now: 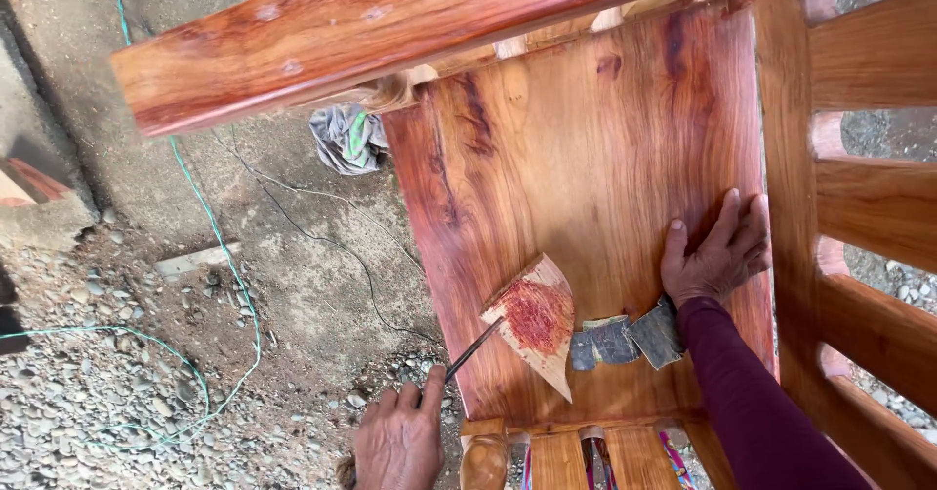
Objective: Scraping and cleaning the joints and surface of a wooden chair using a tool.
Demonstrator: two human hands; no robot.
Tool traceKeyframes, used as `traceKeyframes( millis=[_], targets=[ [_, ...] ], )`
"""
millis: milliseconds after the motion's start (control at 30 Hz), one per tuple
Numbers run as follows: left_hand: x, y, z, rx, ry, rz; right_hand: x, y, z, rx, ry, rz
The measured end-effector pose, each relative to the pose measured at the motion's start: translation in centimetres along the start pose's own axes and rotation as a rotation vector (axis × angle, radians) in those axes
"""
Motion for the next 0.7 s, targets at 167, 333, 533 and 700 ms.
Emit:
traceKeyframes(
  millis=[167, 333, 533, 700],
  targets=[
    [-2.1, 0.6, 1.2, -0.07, -0.063, 0.042, 0.5, 0.0, -1.5, 0.107, 0.056, 0.045],
    [-3.7, 3.2, 2.0, -0.186, -0.11, 0.044, 0.8, 1.3, -4.6, 0.318, 0.075, -0.029],
    [-3.0, 15.0, 5.7, -0.276, 0.062, -0.28, -1.1, -2.7, 1.8, 0.688, 0.366, 0.258],
    [-2.5, 22.5, 7.3, -0.238, 0.11, -0.398, -6.9, -4.8, 8.8, 0.314, 0.187, 0.601]
  ],
)
Point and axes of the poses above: each hand's wrist, its own x-axis towards the middle knuckle, its own y-axis out of the palm, z = x × y, the point moved 5 cm from there along x, towards the middle knuckle, and after that the axes turned 2 degrees about -x, right-handed, at the moved point
